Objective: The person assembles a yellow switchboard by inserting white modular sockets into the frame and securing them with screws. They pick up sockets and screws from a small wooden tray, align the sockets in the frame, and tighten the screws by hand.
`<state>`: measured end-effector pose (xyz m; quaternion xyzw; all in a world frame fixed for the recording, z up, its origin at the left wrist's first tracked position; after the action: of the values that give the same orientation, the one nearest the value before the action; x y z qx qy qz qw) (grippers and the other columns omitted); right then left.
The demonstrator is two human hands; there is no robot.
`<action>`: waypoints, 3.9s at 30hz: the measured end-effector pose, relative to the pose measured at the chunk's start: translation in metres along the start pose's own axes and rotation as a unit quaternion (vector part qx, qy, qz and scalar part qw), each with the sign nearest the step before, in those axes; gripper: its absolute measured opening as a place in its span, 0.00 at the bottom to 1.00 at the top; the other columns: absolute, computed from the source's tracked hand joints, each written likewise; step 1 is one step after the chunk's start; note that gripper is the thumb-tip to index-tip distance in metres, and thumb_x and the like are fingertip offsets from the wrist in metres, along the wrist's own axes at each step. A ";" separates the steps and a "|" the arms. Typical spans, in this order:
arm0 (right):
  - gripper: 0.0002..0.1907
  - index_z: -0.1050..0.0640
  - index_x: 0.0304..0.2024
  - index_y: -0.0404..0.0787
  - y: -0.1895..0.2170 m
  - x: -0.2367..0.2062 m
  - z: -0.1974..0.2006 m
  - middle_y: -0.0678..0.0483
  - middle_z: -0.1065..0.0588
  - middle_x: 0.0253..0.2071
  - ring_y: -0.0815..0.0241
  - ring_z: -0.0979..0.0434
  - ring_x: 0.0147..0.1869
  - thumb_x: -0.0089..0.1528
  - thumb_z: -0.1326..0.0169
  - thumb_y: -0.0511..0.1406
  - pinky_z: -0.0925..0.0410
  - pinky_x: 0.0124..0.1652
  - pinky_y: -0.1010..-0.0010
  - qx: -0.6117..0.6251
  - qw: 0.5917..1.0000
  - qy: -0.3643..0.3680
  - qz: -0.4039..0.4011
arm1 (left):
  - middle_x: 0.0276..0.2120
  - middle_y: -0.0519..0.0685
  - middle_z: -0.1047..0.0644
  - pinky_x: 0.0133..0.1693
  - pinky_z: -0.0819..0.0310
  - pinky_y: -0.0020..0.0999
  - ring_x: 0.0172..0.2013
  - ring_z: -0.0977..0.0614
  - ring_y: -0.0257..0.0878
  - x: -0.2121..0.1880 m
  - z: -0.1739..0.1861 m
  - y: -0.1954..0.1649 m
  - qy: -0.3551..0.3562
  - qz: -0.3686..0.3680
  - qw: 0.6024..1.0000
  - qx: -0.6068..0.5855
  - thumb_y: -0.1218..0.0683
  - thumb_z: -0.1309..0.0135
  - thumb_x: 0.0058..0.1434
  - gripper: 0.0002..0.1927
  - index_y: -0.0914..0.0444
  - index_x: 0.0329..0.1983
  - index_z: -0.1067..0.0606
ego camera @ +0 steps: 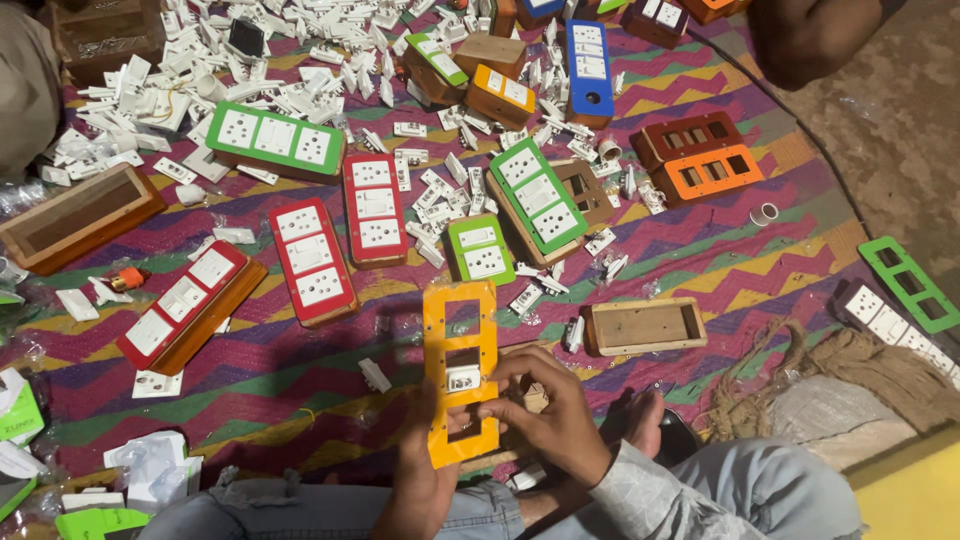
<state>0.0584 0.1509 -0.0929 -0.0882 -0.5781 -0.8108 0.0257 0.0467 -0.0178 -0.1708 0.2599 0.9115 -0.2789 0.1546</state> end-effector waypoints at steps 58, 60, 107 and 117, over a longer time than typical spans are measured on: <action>0.12 0.19 0.33 0.40 -0.016 0.004 -0.005 0.54 0.24 0.41 0.63 0.25 0.42 0.54 0.27 0.32 0.32 0.36 0.73 -0.035 0.999 -0.004 0.019 | 0.39 0.55 0.22 0.38 0.25 0.39 0.35 0.21 0.41 0.046 0.005 -0.001 0.083 -0.056 0.995 0.019 0.40 0.49 0.76 0.28 0.71 0.58 0.29; 0.13 0.20 0.37 0.39 -0.024 0.008 -0.001 0.54 0.24 0.42 0.64 0.23 0.45 0.54 0.29 0.31 0.31 0.40 0.73 0.020 1.000 -0.013 0.018 | 0.39 0.56 0.22 0.37 0.25 0.38 0.34 0.21 0.42 0.062 -0.005 -0.008 0.211 -0.097 0.972 0.023 0.41 0.50 0.81 0.29 0.74 0.60 0.30; 0.15 0.18 0.43 0.51 -0.070 -0.009 0.010 0.48 0.20 0.40 0.44 0.18 0.40 0.53 0.41 0.36 0.27 0.37 0.53 -0.461 0.866 0.167 -0.100 | 0.42 0.42 0.20 0.35 0.28 0.33 0.40 0.21 0.31 -0.008 -0.022 -0.027 -0.203 -0.068 0.951 0.223 0.56 0.41 0.58 0.15 0.58 0.49 0.23; 0.10 0.22 0.38 0.43 -0.085 -0.016 0.006 0.47 0.20 0.38 0.43 0.17 0.41 0.53 0.42 0.36 0.26 0.38 0.53 -0.488 0.837 0.220 -0.118 | 0.41 0.42 0.21 0.42 0.28 0.34 0.42 0.20 0.33 -0.008 -0.028 -0.026 -0.189 -0.081 0.951 0.231 0.57 0.40 0.59 0.13 0.61 0.47 0.24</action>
<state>0.0624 0.1837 -0.1734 0.1600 -0.0933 -0.9827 0.0095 0.0347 -0.0226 -0.1338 0.1564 0.7944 -0.5372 0.2365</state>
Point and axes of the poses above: each hand's wrist, its own x-axis towards the middle knuckle, its own z-axis out of the back of the hand, y = z × x, the point moved 1 cm from there along x, towards the middle knuckle
